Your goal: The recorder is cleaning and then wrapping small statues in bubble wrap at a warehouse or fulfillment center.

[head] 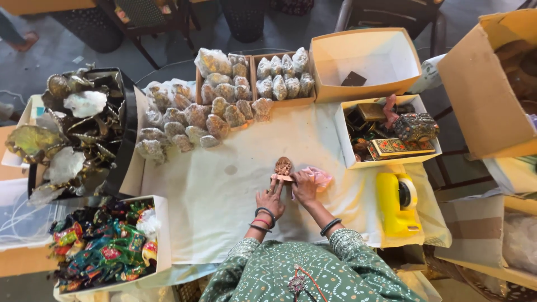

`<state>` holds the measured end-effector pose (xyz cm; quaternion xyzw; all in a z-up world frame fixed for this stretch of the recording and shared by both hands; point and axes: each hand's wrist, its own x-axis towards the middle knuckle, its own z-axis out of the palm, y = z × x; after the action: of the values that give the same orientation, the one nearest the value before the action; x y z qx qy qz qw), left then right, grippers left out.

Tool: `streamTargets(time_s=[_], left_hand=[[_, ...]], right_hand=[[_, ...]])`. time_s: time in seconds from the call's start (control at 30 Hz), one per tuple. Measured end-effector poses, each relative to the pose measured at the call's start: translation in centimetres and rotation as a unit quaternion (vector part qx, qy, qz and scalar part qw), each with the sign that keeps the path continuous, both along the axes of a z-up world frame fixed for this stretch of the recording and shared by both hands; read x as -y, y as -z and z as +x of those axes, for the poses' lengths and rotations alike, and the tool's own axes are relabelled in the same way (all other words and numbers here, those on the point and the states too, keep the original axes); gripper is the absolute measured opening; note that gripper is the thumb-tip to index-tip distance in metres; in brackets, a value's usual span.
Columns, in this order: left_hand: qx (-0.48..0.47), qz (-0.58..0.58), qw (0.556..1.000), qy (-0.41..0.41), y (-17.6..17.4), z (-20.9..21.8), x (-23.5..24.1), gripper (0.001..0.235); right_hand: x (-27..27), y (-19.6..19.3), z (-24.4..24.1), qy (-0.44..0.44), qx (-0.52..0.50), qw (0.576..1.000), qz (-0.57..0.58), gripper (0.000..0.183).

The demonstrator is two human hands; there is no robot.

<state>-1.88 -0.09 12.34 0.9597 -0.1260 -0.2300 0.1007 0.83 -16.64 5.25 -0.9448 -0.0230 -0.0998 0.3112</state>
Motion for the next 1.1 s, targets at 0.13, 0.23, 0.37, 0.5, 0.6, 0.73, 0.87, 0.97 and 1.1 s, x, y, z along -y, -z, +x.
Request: streamTargets(time_s=[0.13,0.23,0.37,0.5,0.6,0.73,0.87,0.97,1.1], left_hand=[[0.147,-0.401,0.903,-0.049,12.6,0.9,-2.5,0.09],[-0.011,-0.489,0.834,-0.254,15.0,1.8,-3.7,0.083],[-0.25,-0.589,0.655,-0.402,15.3,2.4,-4.5,0.078],[-0.303,-0.629,0.574,-0.428,14.7,2.1,-4.4,0.056],[-0.269,-0.657,0.576,-0.406,17.3,2.2,-4.6,0.044],[-0.31,-0.648,0.575,-0.392,18.6,3.5,-5.2,0.039],[-0.297,-0.711,0.503,-0.392,18.2,5.7,-5.1,0.045],[-0.279,-0.723,0.507,-0.377,17.2,6.4,-5.5,0.059],[-0.283,-0.74,0.508,-0.338,15.2,5.6,-6.9,0.065]], right_hand=[[-0.1,-0.8,0.0,-0.002,-0.01,1.0,-0.016,0.021],[-1.0,-0.9,-0.2,0.015,-0.005,1.0,-0.019,0.02],[-2.3,-0.1,-1.2,0.061,0.0,0.998,0.017,0.027],[-5.4,-2.6,-3.9,0.09,0.009,0.992,0.083,0.029],[-7.4,-3.0,-5.6,0.117,0.04,0.989,0.079,0.027],[-7.8,-4.1,-6.2,0.098,0.088,0.99,0.057,0.028],[-6.8,-5.7,-5.1,0.062,0.009,0.989,0.131,0.042],[-4.7,0.5,-3.5,0.064,-0.016,0.945,0.321,0.049],[-5.1,0.0,-2.5,0.113,-0.018,0.897,0.426,0.046]])
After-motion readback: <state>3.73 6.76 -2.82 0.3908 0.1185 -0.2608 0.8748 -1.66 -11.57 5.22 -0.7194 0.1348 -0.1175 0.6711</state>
